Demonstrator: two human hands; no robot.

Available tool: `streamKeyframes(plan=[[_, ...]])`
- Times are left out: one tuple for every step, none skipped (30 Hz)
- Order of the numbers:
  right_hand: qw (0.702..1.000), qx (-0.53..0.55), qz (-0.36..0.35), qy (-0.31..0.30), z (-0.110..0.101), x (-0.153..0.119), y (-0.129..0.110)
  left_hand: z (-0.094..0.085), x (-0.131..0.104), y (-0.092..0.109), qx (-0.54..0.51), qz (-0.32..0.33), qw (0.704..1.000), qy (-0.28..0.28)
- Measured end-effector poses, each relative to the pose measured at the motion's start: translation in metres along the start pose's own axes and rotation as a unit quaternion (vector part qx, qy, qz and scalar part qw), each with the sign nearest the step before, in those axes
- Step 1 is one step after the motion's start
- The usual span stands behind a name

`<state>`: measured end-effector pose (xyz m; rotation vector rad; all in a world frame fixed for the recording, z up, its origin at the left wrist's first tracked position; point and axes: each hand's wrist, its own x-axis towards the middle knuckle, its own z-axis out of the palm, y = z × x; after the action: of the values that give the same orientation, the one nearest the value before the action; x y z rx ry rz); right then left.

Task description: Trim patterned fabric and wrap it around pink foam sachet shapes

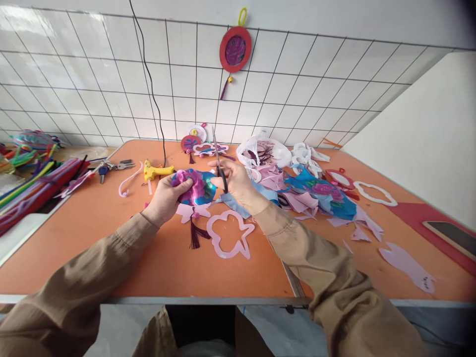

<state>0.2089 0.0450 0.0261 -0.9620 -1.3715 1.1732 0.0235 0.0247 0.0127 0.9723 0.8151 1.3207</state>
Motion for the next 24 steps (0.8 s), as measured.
streamKeyframes(plan=[[1.000, 0.002, -0.004, 0.006, 0.000, 0.001, 0.001, 0.000, -0.001, -0.001, 0.001, -0.010, 1.000, -0.004], [1.000, 0.009, -0.005, 0.011, -0.001, 0.002, 0.002, 0.000, -0.002, -0.001, 0.001, -0.021, 1.000, -0.007], [1.000, 0.021, -0.004, 0.015, -0.002, 0.004, 0.003, 0.001, -0.004, -0.001, 0.000, -0.030, 1.000, -0.009], [0.999, 0.035, 0.000, 0.021, -0.003, 0.004, 0.004, 0.001, -0.005, -0.001, -0.004, -0.038, 0.999, -0.009], [0.998, 0.051, 0.008, 0.026, -0.004, 0.005, 0.004, 0.001, -0.006, -0.001, -0.011, -0.044, 0.999, -0.007], [0.997, 0.066, 0.018, 0.028, -0.006, 0.004, 0.004, 0.000, -0.006, -0.001, -0.021, -0.047, 0.999, -0.003], [0.996, 0.079, 0.029, 0.027, -0.007, 0.002, 0.004, 0.000, -0.006, -0.002, -0.032, -0.046, 0.998, 0.003], [0.995, 0.088, 0.037, 0.021, -0.008, 0.000, 0.004, -0.001, -0.006, -0.002, -0.045, -0.042, 0.998, 0.009], [0.995, 0.093, 0.043, 0.011, -0.009, -0.004, 0.004, -0.002, -0.005, -0.002, -0.057, -0.038, 0.998, 0.014], [0.995, 0.092, 0.043, 0.001, -0.009, -0.008, 0.005, -0.003, -0.003, -0.003, -0.069, -0.033, 0.997, 0.017], [0.995, 0.087, 0.039, -0.008, -0.009, -0.012, 0.006, -0.005, -0.002, -0.005, -0.080, -0.031, 0.996, 0.018], [0.996, 0.081, 0.034, -0.013, -0.008, -0.016, 0.009, -0.006, -0.001, -0.006, -0.088, -0.031, 0.995, 0.017], [0.996, 0.076, 0.033, -0.015, -0.006, -0.020, 0.012, -0.007, -0.001, -0.008, -0.095, -0.032, 0.995, 0.015], [0.996, 0.074, 0.039, -0.017, -0.003, -0.023, 0.016, -0.007, -0.001, -0.010, -0.100, -0.035, 0.994, 0.013], [0.996, 0.075, 0.049, -0.015, 0.000, -0.026, 0.019, -0.006, -0.001, -0.011, -0.103, -0.038, 0.994, 0.012], [0.995, 0.079, 0.060, -0.010, 0.003, -0.029, 0.023, -0.005, -0.003, -0.013, -0.104, -0.041, 0.994, 0.009], [0.994, 0.084, 0.068, -0.003, 0.006, -0.030, 0.025, -0.004, -0.004, -0.014, -0.105, -0.044, 0.993, 0.005], [0.993, 0.089, 0.072, 0.004, 0.008, -0.032, 0.027, -0.002, -0.006, -0.014, -0.107, -0.048, 0.993, -0.002], [0.993, 0.091, 0.071, 0.009, 0.010, -0.032, 0.028, -0.001, -0.008, -0.014, -0.107, -0.054, 0.993, -0.010], [0.994, 0.089, 0.066, 0.011, 0.011, -0.032, 0.027, 0.000, -0.009, -0.012, -0.107, -0.061, 0.992, -0.018], [0.995, 0.082, 0.060, 0.009, 0.010, -0.031, 0.026, 0.000, -0.010, -0.010, -0.104, -0.070, 0.992, -0.026], [0.996, 0.070, 0.055, 0.003, 0.009, -0.031, 0.024, -0.001, -0.010, -0.008, -0.096, -0.081, 0.991, -0.033], [0.997, 0.053, 0.051, -0.005, 0.006, -0.030, 0.022, -0.003, -0.009, -0.005, -0.085, -0.091, 0.991, -0.041], [0.998, 0.032, 0.047, -0.013, 0.004, -0.029, 0.020, -0.006, -0.007, -0.002, -0.066, -0.101, 0.991, -0.055]])
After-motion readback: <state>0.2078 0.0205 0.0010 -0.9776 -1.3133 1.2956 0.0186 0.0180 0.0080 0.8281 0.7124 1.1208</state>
